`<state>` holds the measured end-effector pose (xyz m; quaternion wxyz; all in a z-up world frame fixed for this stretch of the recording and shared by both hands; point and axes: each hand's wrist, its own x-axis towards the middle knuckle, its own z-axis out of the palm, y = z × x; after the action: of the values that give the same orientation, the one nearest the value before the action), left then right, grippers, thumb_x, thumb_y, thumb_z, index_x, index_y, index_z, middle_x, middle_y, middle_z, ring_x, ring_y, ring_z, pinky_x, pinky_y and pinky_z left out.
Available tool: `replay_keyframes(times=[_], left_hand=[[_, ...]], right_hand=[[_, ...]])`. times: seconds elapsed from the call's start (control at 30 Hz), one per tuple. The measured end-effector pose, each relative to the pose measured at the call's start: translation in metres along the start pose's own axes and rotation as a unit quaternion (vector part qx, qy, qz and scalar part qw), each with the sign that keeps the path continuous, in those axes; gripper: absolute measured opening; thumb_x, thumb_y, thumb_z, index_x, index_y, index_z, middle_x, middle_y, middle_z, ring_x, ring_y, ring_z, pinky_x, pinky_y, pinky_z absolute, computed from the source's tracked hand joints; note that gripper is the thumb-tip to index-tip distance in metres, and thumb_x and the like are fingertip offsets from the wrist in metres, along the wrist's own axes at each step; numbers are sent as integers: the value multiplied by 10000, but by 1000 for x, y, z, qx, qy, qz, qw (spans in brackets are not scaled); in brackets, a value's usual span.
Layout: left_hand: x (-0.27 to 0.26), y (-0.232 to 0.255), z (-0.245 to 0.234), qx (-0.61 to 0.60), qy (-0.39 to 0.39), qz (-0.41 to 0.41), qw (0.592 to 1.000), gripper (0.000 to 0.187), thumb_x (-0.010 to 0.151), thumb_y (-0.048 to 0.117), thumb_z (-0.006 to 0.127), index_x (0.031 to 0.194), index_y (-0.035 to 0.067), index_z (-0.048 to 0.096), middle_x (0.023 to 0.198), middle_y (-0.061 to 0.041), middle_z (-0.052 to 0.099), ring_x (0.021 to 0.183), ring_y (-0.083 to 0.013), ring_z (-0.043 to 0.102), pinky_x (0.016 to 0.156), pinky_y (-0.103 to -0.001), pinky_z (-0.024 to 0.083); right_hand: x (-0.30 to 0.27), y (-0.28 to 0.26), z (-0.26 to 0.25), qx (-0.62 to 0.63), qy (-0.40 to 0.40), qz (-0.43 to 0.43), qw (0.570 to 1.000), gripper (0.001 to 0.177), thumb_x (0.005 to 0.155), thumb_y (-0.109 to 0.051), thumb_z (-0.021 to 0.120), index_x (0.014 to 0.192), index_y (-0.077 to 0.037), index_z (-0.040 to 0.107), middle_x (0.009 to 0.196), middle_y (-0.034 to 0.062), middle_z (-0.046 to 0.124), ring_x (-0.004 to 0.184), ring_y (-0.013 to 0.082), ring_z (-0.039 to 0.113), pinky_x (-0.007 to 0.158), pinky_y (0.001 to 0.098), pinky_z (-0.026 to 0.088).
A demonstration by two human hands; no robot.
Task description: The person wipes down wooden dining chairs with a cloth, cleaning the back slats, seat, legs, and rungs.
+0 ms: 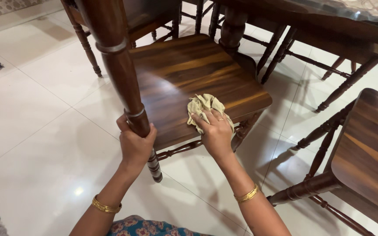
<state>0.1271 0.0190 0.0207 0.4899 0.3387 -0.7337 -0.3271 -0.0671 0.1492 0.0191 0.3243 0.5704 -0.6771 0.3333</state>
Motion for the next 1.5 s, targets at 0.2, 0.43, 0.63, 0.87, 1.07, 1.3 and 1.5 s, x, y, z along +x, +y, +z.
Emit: replay_keyframes(times=[0.2,0.43,0.63,0.87,1.07,1.3,1.5], left_hand=[[4,33,-19,164,-13,0,986,623,856,272,822,1240,-12,421,869,-189,725,752,-400,725,695,-464,576],[-21,89,-56,304,164,184,920,288,900,250,816,890,25,635,784,-106,715,674,-314,696,668,-425,520],[-15,78,27,170,-97,355,914,326,976,183,653,1242,-4,665,1213,-176,684,1158,-335,634,1123,-503,447],[18,50,82,313,-301,191,880,625,982,444,528,1494,92,456,1563,-226,364,1467,-440,266,1144,-673,153],[25,57,86,343,-364,166,850,653,997,547,419,1532,172,412,1600,-227,287,1483,-454,201,1161,-657,127],[26,56,79,316,-366,154,862,674,1008,574,408,1530,148,434,1598,-229,312,1497,-449,227,1203,-596,136],[28,67,83,360,-368,192,836,755,927,623,501,1524,167,439,1586,-267,304,1472,-489,228,1165,-595,163]], right_hand=[[9,5,-20,43,-92,-24,995,550,660,51,671,1154,-162,788,1222,133,719,1152,354,643,975,493,508],[4,30,-37,195,-124,71,970,553,643,98,746,1123,-171,802,1197,131,730,1102,319,690,922,416,574],[-74,50,4,192,192,186,944,416,835,102,743,1198,-101,742,1253,177,682,1171,260,685,951,360,574],[-107,114,41,257,362,289,848,446,1085,26,604,1516,-56,529,1543,159,510,1379,258,579,1185,382,491],[-101,103,78,226,263,286,893,648,1059,-106,583,1619,12,279,1675,240,291,1569,325,271,1289,448,233],[-149,36,153,214,186,128,950,352,929,-151,610,1273,-110,549,1499,237,402,1402,445,394,1217,565,274],[-187,120,181,73,104,37,991,269,963,25,552,1149,-165,596,1209,14,558,1231,256,552,1243,611,352]])
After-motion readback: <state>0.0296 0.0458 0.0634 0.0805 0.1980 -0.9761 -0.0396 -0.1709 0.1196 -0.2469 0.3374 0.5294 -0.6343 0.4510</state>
